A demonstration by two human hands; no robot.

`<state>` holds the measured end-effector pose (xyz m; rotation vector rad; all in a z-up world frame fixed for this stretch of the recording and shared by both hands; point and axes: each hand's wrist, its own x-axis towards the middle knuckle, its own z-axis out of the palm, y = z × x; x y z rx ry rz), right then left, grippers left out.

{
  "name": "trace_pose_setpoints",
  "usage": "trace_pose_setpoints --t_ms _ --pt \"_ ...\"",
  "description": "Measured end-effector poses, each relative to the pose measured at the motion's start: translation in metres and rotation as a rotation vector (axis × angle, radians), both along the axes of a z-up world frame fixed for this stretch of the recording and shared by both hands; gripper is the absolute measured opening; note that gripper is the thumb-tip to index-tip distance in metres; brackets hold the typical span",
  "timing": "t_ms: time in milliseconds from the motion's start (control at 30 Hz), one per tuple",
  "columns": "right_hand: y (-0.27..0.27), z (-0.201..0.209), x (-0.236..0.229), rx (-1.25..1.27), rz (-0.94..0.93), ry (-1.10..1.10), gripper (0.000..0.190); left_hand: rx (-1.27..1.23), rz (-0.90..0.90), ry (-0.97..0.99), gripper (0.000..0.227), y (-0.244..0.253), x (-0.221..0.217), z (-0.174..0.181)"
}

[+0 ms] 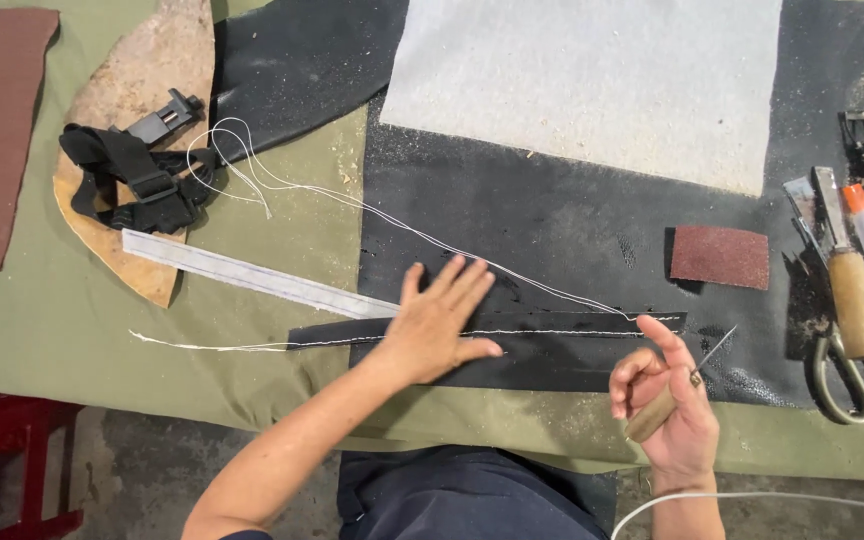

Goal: Pressing and smoothing leather components on a workbench using hands and a small tool to ensure proper adhesion and alignment.

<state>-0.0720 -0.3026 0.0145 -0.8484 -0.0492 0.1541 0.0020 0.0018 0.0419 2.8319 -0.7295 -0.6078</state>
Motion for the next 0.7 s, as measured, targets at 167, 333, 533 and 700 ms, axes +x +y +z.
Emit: trace_pose_setpoints --t_ms 167,333,533,700 --pt "0.002 -0.009 -0.003 -0.01 0.008 0.005 0.056 0.124 0.124 0.01 0.093 0.041 0.015 0.017" --pt "0.007 -0.01 -0.006 0.022 0.027 0.001 0.053 0.433 0.352 -0.202 0.1 0.085 0.024 -0.01" --pt "0.011 -0.014 -0.009 -0.01 0.027 0.039 0.057 0.265 0.358 -0.49 0.092 0.101 -0.015 -0.029" --pt "0.017 -0.017 -0.007 -0.004 0.071 0.037 0.054 0.273 0.418 -0.31 0.091 0.112 -0.006 -0.025"
